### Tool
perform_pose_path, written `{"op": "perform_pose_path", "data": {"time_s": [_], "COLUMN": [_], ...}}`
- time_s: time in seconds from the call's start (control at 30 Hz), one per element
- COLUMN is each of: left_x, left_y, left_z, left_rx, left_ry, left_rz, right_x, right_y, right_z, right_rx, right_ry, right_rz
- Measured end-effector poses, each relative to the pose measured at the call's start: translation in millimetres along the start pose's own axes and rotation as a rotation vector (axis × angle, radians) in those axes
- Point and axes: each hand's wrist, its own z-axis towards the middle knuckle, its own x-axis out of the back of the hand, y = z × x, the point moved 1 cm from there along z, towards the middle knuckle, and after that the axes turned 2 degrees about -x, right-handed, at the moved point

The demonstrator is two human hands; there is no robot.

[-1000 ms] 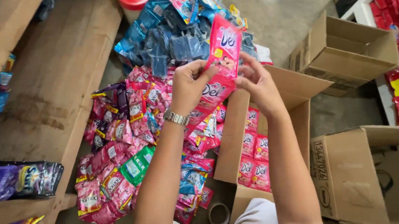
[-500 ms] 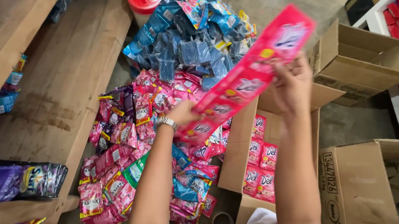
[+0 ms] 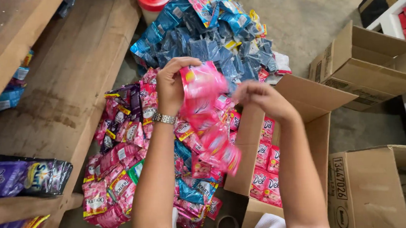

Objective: The person sorts various detergent packets from a large pile on the floor into cardboard boxes by hand.

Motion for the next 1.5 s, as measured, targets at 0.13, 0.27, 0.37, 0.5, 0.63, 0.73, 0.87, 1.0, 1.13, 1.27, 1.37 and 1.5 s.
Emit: {"op": "perform_pose_path", "data": {"time_s": [0.13, 0.27, 0.37, 0.5, 0.63, 0.73, 0.87, 1.0, 1.13, 1.27, 1.37, 1.5], "left_x": [-16, -41, -43, -29, -35, -44, -53, -60, -66, -82, -85, -78], "left_y": [7, 10, -16, -106, -72, -84, -86, -89, -106, -127, -96, -74], "left_z": [-6, -20, -24, -40, -31, -33, -28, -30, -46, -66, -62, -49], "left_rx": [-0.087, 0.017, 0.172, 0.401, 0.980, 0.799, 0.541, 0.391, -0.159, 0.550, 0.492, 0.499], "left_ry": [0.005, -0.552, -0.773, -0.374, -0.312, -0.109, 0.133, 0.190, 0.185, -0.292, -0.410, -0.326], "left_rz": [-0.089, -0.286, -0.268, -0.460, -0.443, -0.408, -0.522, -0.202, 0.643, -0.477, -0.331, -0.053], "right_x": [-8, -14, -6, -18, -11, -5, 0, 1, -1, 1, 0, -14], "right_y": [32, 43, 51, 6, 34, 65, 61, 62, 65, 68, 71, 26], "right_z": [27, 39, 35, 21, 22, 26, 27, 26, 33, 38, 40, 43], "right_rx": [-0.098, -0.087, -0.053, 0.086, 0.040, -0.058, -0.154, -0.014, 0.132, 0.337, 0.282, 0.353], "right_ry": [0.324, 0.166, 0.431, 0.453, 0.226, 0.162, 0.233, 0.314, 0.462, 0.750, 0.845, 0.804], "right_rz": [0.399, 0.934, 0.873, 0.607, 0.413, 0.178, 0.121, 0.135, 0.141, -0.055, 0.140, 0.496]}}
